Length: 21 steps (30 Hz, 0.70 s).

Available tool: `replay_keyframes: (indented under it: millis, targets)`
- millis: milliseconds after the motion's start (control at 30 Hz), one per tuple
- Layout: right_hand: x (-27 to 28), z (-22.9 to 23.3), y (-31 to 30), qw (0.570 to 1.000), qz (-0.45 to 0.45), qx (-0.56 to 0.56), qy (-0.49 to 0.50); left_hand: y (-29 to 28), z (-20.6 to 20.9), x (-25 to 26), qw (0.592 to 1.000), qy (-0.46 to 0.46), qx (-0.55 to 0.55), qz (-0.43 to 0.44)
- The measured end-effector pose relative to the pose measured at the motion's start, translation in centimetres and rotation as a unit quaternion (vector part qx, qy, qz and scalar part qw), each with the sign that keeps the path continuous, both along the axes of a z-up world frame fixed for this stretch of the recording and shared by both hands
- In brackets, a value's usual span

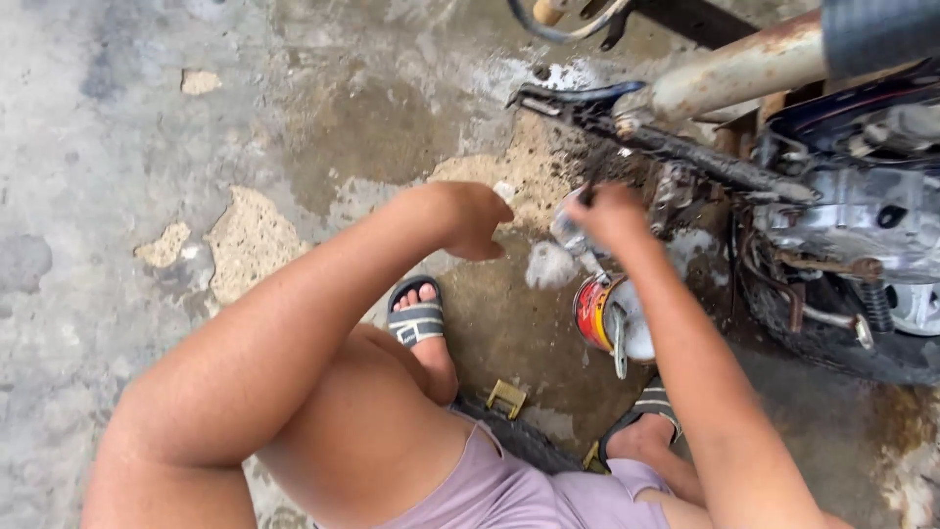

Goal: The person sits on the ground and scrubs the lower frame and engine area of a motorcycle using a brush and soapy water from a bucket. They repeatedly dip the brush into the bucket and scrub various parts of the bike's undercarriage.

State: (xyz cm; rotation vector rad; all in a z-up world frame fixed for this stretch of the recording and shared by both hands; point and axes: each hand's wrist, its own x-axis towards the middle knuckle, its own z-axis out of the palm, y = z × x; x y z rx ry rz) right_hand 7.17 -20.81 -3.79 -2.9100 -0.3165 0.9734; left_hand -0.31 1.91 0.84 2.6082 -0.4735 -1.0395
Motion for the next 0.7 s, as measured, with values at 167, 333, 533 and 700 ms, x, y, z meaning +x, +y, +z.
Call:
replay_keyframes:
  millis: [167,333,533,700]
  targets:
    - [-1.1,-3.2,-0.7,0.997,0.016,0.077,-0.025,0.1,1.9,-0.4,1.0,-0.008,-0.004,0.001]
    - [-0.4,-8.0,-3.1,0.986,0.056,0.056,-0.146,0.2,2.8,-0.9,1.0,0.008,-0.013,0.017]
    - [-0.3,-6.3,-4.7,0.985,0.036,0.155,-0.07,0.4,3.5,-0.7,1.0,0.013,-0.001,0.024]
    - [-2.3,1.0,-4.8,0.994,0.071,0.083,0.009,0.5,3.4,-0.8,1.0,-0.002,-0.01,0.007]
